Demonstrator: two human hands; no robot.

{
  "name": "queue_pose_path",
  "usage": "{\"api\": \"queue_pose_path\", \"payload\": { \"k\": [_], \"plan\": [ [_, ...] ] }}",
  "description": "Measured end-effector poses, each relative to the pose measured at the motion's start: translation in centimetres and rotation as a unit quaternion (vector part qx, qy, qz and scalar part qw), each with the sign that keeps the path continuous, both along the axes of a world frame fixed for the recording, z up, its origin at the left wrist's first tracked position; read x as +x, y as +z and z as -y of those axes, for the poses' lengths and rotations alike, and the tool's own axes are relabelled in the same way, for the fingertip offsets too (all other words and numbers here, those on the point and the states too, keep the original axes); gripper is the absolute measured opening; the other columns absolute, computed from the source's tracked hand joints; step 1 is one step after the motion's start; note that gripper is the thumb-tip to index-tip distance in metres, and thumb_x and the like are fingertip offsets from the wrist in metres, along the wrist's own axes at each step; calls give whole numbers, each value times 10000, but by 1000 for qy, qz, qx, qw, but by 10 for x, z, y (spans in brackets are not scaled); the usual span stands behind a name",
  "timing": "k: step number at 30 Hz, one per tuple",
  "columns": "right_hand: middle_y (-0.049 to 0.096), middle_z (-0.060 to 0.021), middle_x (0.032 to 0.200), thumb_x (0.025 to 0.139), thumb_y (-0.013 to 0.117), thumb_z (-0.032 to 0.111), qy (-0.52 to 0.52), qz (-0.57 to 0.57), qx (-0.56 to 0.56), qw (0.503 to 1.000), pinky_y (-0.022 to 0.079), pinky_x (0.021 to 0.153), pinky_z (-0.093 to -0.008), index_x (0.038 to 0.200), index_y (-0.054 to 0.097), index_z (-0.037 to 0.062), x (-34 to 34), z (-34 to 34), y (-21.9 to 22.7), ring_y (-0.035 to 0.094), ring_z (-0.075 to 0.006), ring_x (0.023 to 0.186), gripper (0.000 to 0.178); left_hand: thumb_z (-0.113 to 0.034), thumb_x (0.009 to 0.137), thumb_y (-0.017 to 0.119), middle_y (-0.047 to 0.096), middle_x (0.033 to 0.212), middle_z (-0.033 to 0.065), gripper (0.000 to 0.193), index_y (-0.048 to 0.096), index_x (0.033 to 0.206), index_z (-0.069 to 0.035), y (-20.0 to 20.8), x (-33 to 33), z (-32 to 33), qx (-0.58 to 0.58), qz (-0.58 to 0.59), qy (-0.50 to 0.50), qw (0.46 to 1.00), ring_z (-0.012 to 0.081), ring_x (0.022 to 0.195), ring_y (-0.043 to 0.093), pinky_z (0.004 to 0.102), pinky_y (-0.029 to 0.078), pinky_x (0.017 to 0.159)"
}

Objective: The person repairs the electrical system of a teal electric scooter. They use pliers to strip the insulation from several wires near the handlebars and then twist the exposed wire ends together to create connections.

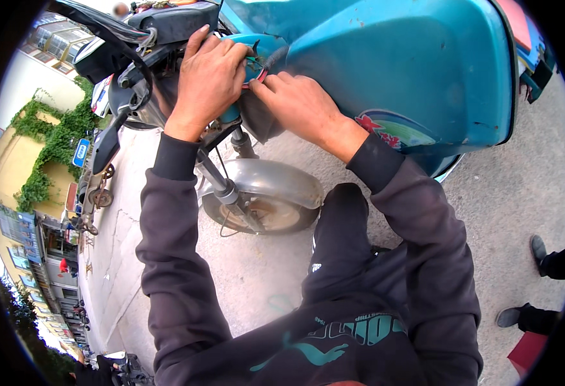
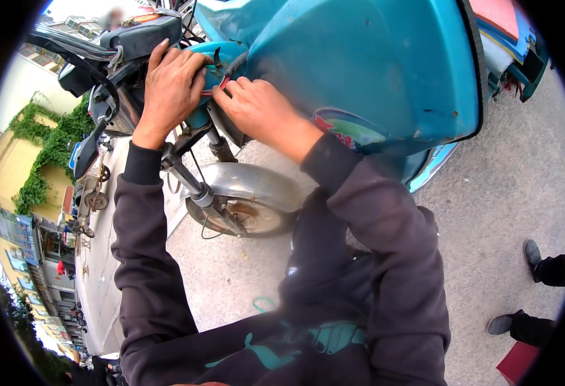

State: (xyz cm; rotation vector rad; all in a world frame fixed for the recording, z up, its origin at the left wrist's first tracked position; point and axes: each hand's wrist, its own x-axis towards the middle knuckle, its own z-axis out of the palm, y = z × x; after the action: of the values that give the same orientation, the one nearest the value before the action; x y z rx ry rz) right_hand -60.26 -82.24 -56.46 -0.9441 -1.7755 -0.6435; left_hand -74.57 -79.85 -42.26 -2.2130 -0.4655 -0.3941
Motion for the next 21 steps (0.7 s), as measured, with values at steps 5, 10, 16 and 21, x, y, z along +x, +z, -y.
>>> {"api": "queue_pose_path", "payload": {
  "k": [5,10,16,21],
  "plan": [
    [620,-73,900,800,607,97,3,20,-12,1000,518,686,-335,1113,621,34,2,0,-5,623,-219,863,320,-201,827,715,622,840,37,238,703,1059,-150,-2,3,9,-10,-42,-10,999,231,899,607,486,326,1110],
    [618,-100,939,784,603,84,17,17,-5,1000,525,667,-345,1143,614,31,-3,-1,-11,635,-232,842,364,-256,812,739,651,882,29,284,713,1077,-157,-11,8,2,24,-73,8,997,233,909,615,491,331,1112],
    [633,-109,871,773,603,78,54,12,-13,998,537,593,-364,924,604,47,2,-1,-25,672,-242,777,154,-322,834,719,676,752,70,207,671,869,-124,-23,29,-3,8,-98,116,988,270,815,653,483,442,884],
    [629,-140,845,795,580,51,77,-44,-54,995,547,644,-406,860,568,36,4,6,-23,662,-303,784,67,-347,949,607,642,665,141,334,670,805,-52,-23,28,-1,-84,24,71,994,338,646,649,448,486,576]
  ]
}}
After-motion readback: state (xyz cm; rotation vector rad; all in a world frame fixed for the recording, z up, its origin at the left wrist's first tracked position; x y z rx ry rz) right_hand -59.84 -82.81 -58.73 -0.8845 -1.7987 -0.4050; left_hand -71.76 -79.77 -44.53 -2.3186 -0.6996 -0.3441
